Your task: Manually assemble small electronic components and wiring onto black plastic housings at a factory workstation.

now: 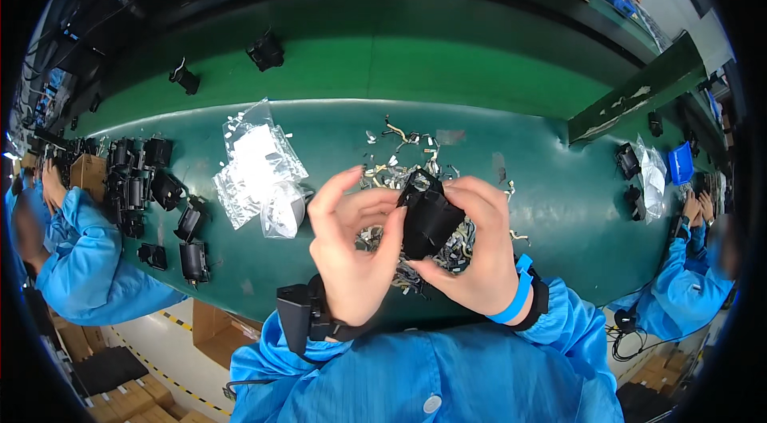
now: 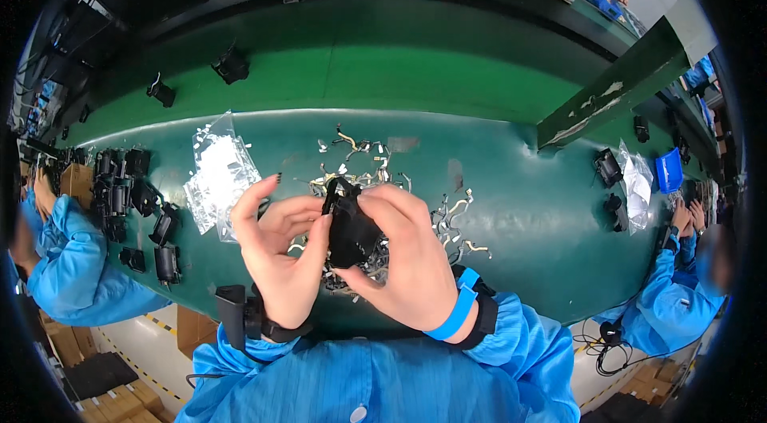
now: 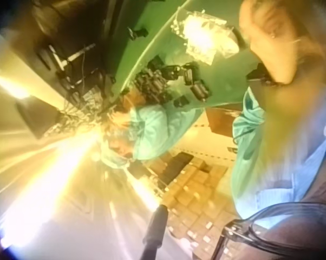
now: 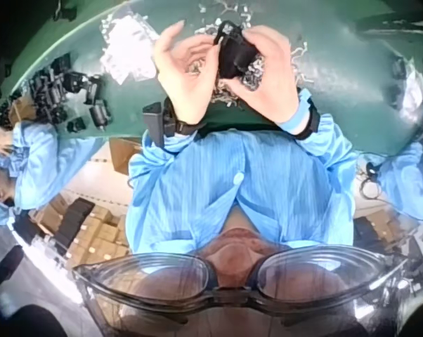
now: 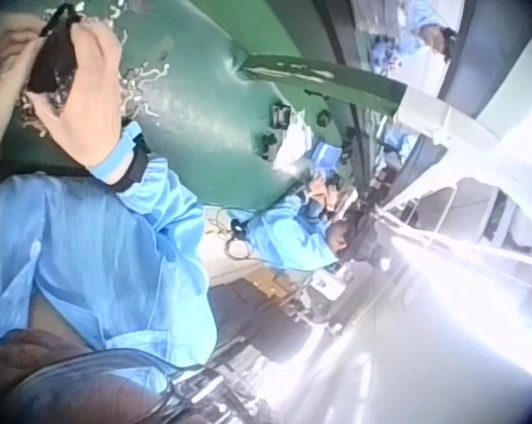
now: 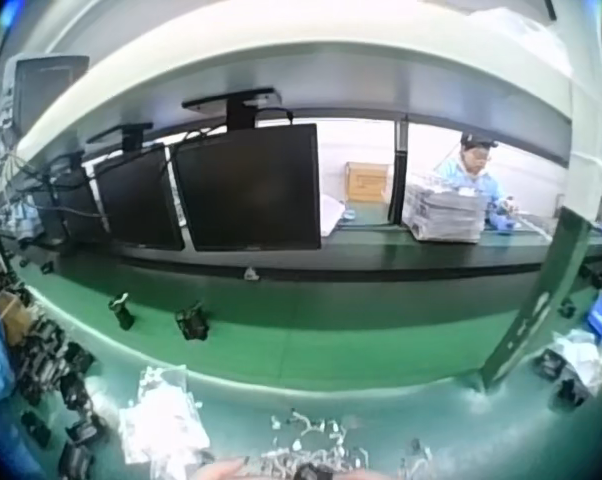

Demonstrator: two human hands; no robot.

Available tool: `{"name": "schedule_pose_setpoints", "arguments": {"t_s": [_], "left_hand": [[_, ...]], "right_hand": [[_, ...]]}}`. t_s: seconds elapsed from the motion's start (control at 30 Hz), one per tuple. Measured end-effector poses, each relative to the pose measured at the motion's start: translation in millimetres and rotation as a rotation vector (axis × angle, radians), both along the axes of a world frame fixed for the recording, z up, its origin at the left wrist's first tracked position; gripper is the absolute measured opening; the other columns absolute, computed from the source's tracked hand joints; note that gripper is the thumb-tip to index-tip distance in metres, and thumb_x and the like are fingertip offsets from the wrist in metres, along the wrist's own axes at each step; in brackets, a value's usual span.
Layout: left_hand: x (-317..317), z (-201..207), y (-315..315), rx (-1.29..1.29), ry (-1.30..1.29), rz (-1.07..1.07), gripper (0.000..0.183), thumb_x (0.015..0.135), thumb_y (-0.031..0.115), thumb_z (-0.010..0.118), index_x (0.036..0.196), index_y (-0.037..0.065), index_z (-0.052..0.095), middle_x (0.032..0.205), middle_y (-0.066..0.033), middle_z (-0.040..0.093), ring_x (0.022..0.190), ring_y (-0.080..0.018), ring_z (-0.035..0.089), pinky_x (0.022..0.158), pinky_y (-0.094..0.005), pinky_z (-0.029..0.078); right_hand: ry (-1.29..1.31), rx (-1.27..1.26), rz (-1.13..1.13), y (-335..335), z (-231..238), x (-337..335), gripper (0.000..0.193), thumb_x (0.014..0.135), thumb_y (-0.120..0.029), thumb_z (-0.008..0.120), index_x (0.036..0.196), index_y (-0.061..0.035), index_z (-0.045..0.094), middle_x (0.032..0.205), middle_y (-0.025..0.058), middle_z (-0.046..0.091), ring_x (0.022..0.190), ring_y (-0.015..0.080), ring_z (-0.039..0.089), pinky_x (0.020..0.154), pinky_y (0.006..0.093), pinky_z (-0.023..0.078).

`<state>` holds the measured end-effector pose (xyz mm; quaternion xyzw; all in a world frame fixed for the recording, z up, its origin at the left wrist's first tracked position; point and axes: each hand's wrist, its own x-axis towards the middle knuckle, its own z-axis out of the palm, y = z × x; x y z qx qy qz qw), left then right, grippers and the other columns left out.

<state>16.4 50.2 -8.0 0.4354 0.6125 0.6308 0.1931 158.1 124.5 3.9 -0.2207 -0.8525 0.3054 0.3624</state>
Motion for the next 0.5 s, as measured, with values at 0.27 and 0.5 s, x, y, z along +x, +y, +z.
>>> {"name": "schedule_pose_setpoints", "arguments": {"t_s": [0.27,0.5], "left_hand": [[-8,8,-15,0.273,-0.721,-0.408,0.053,0.098,0.038,0.05,0.144,0.017,0.036,0.152,-0.0189,0.028,0.141,-0.0298,0.027,0.113,-0.0452,0.025],[12,-6,-15,0.147,-0.847,-0.556,0.053,0.1,0.048,0.04,0.145,0.019,0.039,0.157,-0.0155,0.02,0.144,-0.0333,0.02,0.116,-0.0518,0.018]], "right_hand": [[0.201,-0.194,-0.113,0,-20,-2,0.087,0.062,-0.002,0.083,0.131,-0.0017,0.031,0.13,0.0211,0.041,0.115,0.0322,0.051,0.092,0.0393,0.048],[0.216,-0.274,-0.212,-8,-16,-7,0.083,0.061,0.0,0.081,0.126,-0.0046,0.029,0.122,0.0158,0.035,0.11,0.0256,0.048,0.095,0.0388,0.043]]}}
